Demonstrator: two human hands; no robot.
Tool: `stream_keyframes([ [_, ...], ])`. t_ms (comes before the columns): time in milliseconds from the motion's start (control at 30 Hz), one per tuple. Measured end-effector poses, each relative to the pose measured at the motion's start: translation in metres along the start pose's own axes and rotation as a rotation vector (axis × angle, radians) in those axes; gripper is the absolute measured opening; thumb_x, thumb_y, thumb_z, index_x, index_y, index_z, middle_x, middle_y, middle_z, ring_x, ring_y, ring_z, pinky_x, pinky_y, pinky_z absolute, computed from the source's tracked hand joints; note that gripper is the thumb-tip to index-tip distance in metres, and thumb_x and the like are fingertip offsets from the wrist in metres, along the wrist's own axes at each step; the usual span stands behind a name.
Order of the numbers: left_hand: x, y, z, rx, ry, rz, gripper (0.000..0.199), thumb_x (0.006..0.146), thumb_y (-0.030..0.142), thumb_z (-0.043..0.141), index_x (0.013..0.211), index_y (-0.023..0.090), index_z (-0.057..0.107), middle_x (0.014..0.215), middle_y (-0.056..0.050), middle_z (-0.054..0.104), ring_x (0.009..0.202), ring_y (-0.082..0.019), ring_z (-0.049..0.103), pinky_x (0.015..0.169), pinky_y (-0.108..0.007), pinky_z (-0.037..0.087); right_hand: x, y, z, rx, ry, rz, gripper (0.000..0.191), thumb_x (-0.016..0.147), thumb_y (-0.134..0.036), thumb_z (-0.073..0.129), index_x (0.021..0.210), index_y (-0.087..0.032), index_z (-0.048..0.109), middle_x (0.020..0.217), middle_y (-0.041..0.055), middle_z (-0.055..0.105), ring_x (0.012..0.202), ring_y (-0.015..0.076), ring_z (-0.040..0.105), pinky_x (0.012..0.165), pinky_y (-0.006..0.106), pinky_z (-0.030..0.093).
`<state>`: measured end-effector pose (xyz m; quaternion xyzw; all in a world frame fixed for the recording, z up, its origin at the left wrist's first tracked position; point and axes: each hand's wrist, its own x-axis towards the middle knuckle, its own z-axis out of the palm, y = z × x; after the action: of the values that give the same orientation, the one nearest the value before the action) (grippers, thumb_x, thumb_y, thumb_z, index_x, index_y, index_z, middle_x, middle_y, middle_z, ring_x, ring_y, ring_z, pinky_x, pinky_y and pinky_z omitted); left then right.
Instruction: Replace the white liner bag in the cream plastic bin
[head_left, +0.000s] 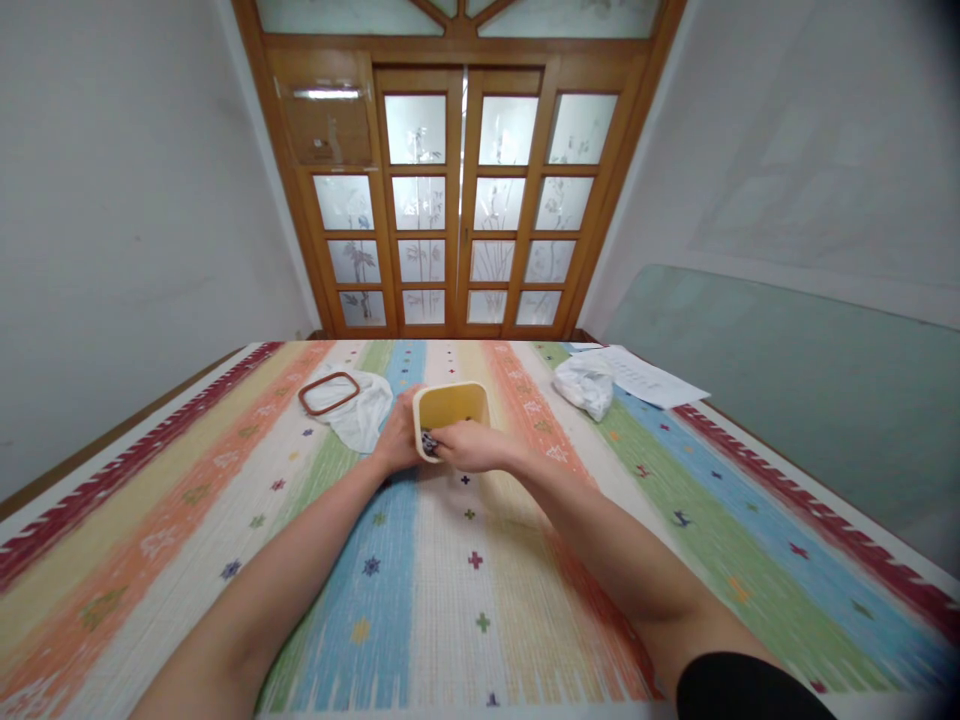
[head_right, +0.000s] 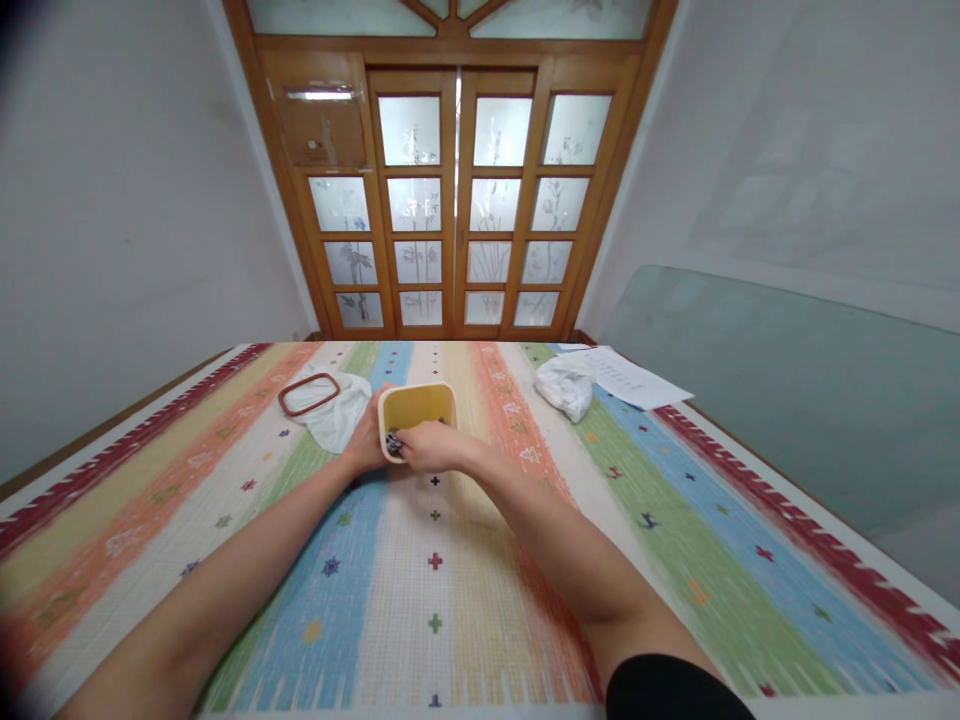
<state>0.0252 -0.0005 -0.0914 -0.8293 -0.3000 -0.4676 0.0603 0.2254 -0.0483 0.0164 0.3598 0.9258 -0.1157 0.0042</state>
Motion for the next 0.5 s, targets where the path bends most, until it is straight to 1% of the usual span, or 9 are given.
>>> stream_keyframes([
  [67,0.001,0.005,0.000,0.013,-0.028,0.044,0.114,0.067,0.044,0.085,0.158,0.018,0.022,0.148,-0.024,0.046,0.141,-0.043,0.048,0.117,-0.065,0.044,0.015,0.009,0.017,0.020,0.014,0.016,0.028,0.099,-0.023,0.051,0.113,-0.011,0.073,0.112,0.0188,0.077,0.089,0.0267,0.072,0.079,0.033,0.052],
  [167,0.003,0.011,0.001,0.047,-0.059,0.059,0.113,0.069,0.040,0.084,0.160,0.021,0.019,0.152,-0.024,0.044,0.144,-0.043,0.046,0.117,-0.067,0.043,0.030,0.019,0.037,0.075,0.116,-0.019,0.034,0.093,-0.017,0.058,0.124,-0.007,0.068,0.117,0.0199,0.076,0.095,0.0262,0.072,0.086,0.032,0.054],
  [267,0.004,0.014,0.002,0.057,-0.071,0.041,0.113,0.069,0.038,0.084,0.160,0.023,0.018,0.153,-0.023,0.044,0.145,-0.043,0.047,0.116,-0.067,0.044,0.034,0.025,0.046,0.146,0.205,0.000,0.040,0.092,-0.019,0.060,0.130,-0.007,0.064,0.121,0.0195,0.074,0.100,0.0269,0.071,0.089,0.033,0.054],
  [333,0.004,0.013,0.002,0.059,-0.061,0.028,0.113,0.069,0.038,0.084,0.160,0.024,0.018,0.152,-0.023,0.045,0.144,-0.043,0.047,0.117,-0.067,0.044,0.032,0.027,0.043,0.171,0.205,0.032,0.040,0.092,-0.023,0.061,0.130,-0.008,0.064,0.121,0.0188,0.074,0.099,0.0270,0.070,0.086,0.032,0.053],
  [400,0.004,0.010,0.002,0.060,-0.044,0.020,0.113,0.068,0.039,0.084,0.159,0.023,0.019,0.151,-0.023,0.046,0.143,-0.044,0.048,0.117,-0.068,0.043,0.028,0.027,0.035,0.168,0.154,0.045,0.036,0.094,-0.028,0.061,0.124,-0.009,0.066,0.118,0.0178,0.075,0.095,0.0258,0.070,0.082,0.031,0.052],
  [467,0.003,0.006,0.001,0.047,-0.022,0.014,0.112,0.068,0.043,0.085,0.159,0.021,0.023,0.149,-0.023,0.048,0.141,-0.045,0.049,0.116,-0.067,0.044,0.022,0.026,0.021,0.152,0.080,0.018,0.031,0.097,-0.034,0.059,0.116,-0.010,0.068,0.112,0.0158,0.075,0.090,0.0233,0.069,0.079,0.029,0.050],
  [500,0.003,0.004,0.001,0.035,-0.007,0.006,0.110,0.068,0.044,0.085,0.158,0.020,0.025,0.148,-0.023,0.048,0.140,-0.044,0.050,0.115,-0.066,0.045,0.018,0.024,0.012,0.145,0.056,-0.018,0.030,0.099,-0.036,0.059,0.113,-0.011,0.068,0.110,0.0145,0.074,0.089,0.0220,0.068,0.078,0.029,0.050],
])
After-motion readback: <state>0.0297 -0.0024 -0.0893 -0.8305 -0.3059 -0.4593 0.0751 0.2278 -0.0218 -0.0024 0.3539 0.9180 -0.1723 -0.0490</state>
